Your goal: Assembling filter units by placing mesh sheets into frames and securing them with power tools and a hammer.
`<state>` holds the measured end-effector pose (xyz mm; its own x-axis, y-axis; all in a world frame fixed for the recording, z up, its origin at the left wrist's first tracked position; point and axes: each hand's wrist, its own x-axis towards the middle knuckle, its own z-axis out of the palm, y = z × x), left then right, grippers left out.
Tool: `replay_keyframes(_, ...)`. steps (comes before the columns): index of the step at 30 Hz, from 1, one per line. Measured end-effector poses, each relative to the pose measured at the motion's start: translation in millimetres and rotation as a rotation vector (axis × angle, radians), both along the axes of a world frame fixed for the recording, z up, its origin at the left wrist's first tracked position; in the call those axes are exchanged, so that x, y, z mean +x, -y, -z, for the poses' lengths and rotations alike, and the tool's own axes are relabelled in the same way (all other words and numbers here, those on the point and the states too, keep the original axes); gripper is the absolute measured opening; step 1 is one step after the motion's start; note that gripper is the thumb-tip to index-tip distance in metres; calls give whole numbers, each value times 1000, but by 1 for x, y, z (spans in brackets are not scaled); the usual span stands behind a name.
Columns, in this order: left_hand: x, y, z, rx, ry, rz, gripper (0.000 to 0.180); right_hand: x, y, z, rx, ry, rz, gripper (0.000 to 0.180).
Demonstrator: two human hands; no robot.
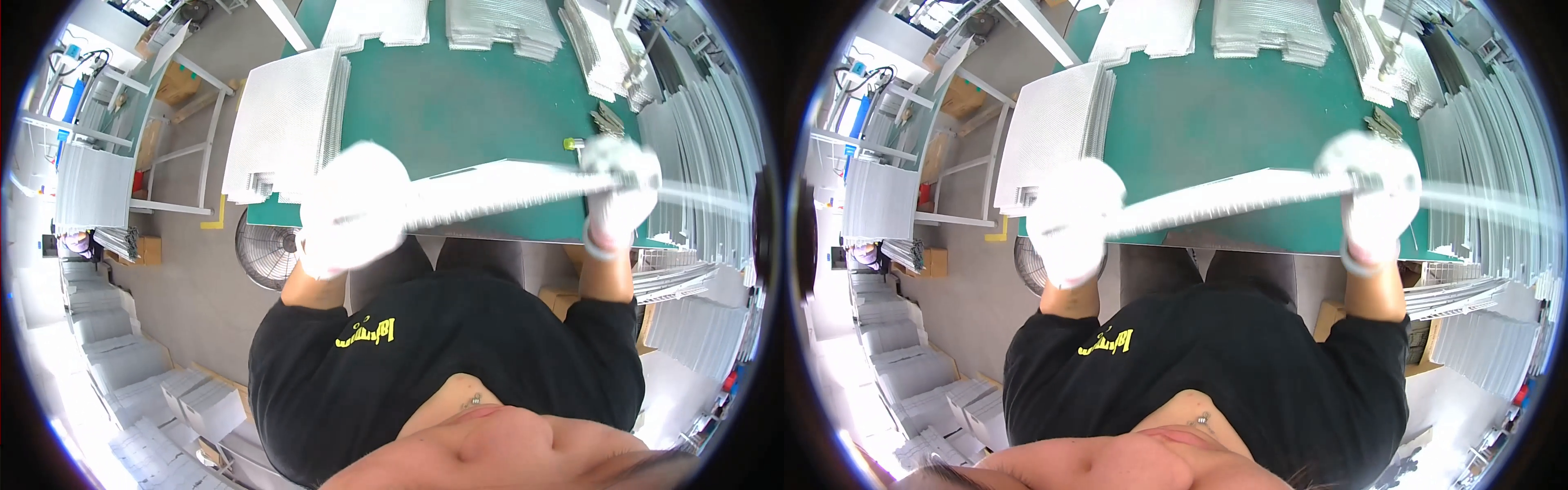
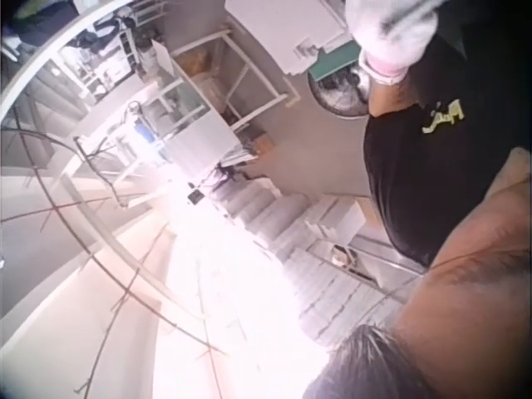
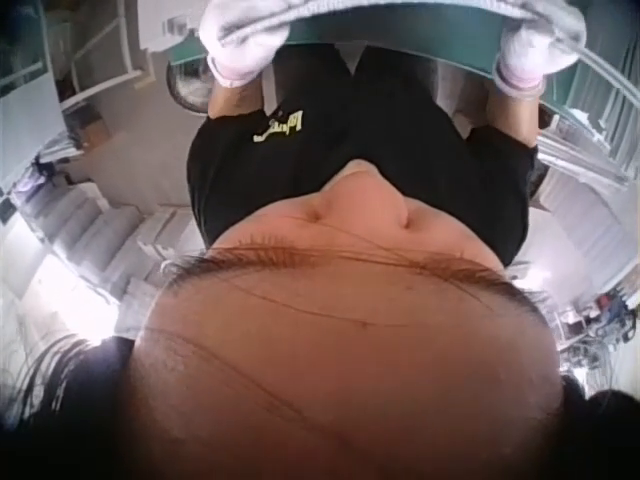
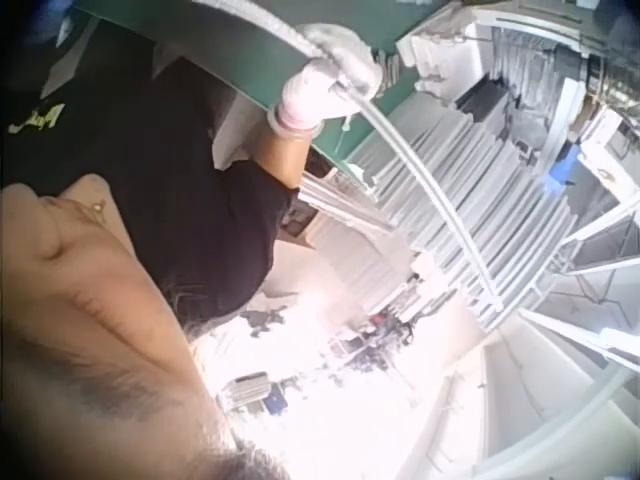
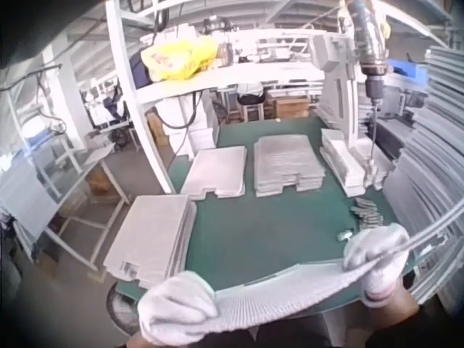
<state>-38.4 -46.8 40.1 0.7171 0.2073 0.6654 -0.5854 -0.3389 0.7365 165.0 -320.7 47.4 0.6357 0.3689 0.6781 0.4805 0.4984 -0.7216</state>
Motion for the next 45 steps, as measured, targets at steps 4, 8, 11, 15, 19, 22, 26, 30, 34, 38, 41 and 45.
replay_keyframes(4, 14, -10, 6, 196, -91, 886, 24, -29, 18, 25, 146, 331, -32, 36)
replay_keyframes(8, 10, -17, 69, 689, -549, 333, 56, -31, 45, 39, 81, 391, -287, 36)
replay_keyframes(11, 20, -37, 96, 741, -653, 283, 59, -52, 42, 35, 69, 325, -87, 21)
replay_keyframes(15, 22, -41, 104, 752, -669, 236, 58, -49, 47, 41, 67, 294, -188, 22)
replay_keyframes(19, 14, -47, 104, 817, -656, 144, 52, -51, 50, 39, 59, 281, -188, 22)
replay_keyframes(22, 28, -55, 97, 1042, -712, 73, 48, -53, 52, 34, 29, 276, -194, 22)
replay_keyframes(26, 82, -33, 78, 1063, -638, 126, 45, -27, 53, 42, 67, 518, -341, 25)
replay_keyframes(30, 132, 5, 119, 658, -581, 552, 52, -51, 52, 44, 47, 347, -103, 15)
replay_keyframes(34, 142, 17, 135, 612, -635, 591, 60, -52, 52, 51, 88, 335, -98, 22)
replay_keyframes(38, 134, 18, 84, 804, -979, 467, 61, -52, 46, 37, 55, 383, -125, 29)
replay_keyframes(41, 101, -16, 60, 691, -978, 489, 59, -44, 23, 24, 6, 387, -130, 34)
replay_keyframes(45, 37, -82, 18, -95, -151, 878, 51, -22, -8, -11, -92, 260, 26, 24)
